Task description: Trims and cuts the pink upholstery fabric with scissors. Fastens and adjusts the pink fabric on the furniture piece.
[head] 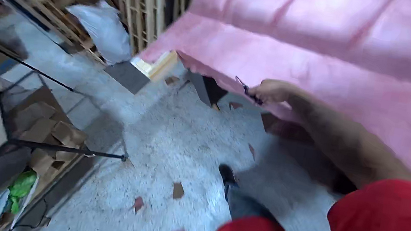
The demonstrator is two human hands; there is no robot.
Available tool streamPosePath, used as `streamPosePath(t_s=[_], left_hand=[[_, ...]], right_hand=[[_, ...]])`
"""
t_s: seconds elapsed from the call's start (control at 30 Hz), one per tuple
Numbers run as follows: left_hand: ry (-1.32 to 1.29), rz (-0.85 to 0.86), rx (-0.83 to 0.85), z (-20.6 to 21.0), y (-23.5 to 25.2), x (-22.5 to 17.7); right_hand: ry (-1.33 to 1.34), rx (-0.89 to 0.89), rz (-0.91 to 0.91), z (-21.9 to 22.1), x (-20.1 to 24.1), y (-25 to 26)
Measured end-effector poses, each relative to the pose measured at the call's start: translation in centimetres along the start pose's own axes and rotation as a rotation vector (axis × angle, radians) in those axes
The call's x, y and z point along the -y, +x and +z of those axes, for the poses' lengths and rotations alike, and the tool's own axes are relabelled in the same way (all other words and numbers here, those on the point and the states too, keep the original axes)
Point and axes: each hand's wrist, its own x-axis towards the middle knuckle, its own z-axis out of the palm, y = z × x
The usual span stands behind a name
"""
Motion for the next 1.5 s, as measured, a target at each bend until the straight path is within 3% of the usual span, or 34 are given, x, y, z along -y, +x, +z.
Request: streamPosePath(t_s=[0.03, 0.1, 0.17, 0.3, 0.4, 0.5, 0.67, 0.77, 0.87, 0.93, 1.03, 1.17, 1.27, 1.37, 1.5], left_hand=[[0.011, 0.023, 0.029, 0.9, -0.1, 1.4], [-0.068, 0.034, 0.129, 3.5, -1.0, 4.0], [-0.198, -0.037, 0.292, 7.4, -2.8, 6.3], [-0.184, -0.214, 0.6, 16.0, -11.5, 9.7], [-0.09, -0.142, 0.869, 22.9, -19.0, 9.7], [-0.055, -0.082, 1.029, 30.7, -24.9, 9.9], [-0.341, -0.348, 0.991, 44.1, -31.8, 12.6], [-0.689, -0.386, 0.838, 50.3, -35.9, 13.7], [-0.896, -0.327, 0.551, 51.3, -41.1, 14.7], [-0.916, -0.274, 0.447, 50.4, -43.8, 14.1], [-0.78, -0.173, 0.278, 49.1, -46.2, 12.5], [-0.366, 0.069, -0.036, 49.1, -48.0, 11.8], [-0.345, 0.133, -0.203, 49.8, -48.6, 10.8], [-0.322, 0.125, -0.27, 50.2, -48.1, 10.5], [-0.307, 0.096, -0.295, 50.8, -47.9, 11.1]], right_hand=[[0.188, 0.11, -0.015, 0.7, -2.9, -5.8], [0.439, 0.093, -0.084, 2.7, -9.0, -19.2], [0.532, -0.037, -0.167, 5.2, -16.0, -32.7], [0.483, -0.378, -0.043, 11.4, -28.5, -56.3], [0.498, -0.436, 0.096, 13.1, -35.7, -68.2], [0.418, -0.394, 0.13, 13.3, -42.7, -74.9], [0.41, -0.075, 0.279, 12.6, -54.2, -78.3], [0.409, 0.084, 0.3, 11.5, -63.1, -78.7], [0.297, 0.269, 0.28, 11.5, -71.8, -78.5], [0.174, 0.394, 0.226, 11.3, -74.5, -77.6], [0.092, 0.579, 0.162, 11.7, -74.6, -75.0], [0.075, 0.651, 0.031, 13.3, -72.2, -69.0], [0.221, 0.708, -0.144, 14.9, -71.4, -64.5], [0.32, 0.761, -0.265, 16.3, -71.0, -60.9], [0.315, 0.721, -0.255, 17.9, -70.5, -58.9]])
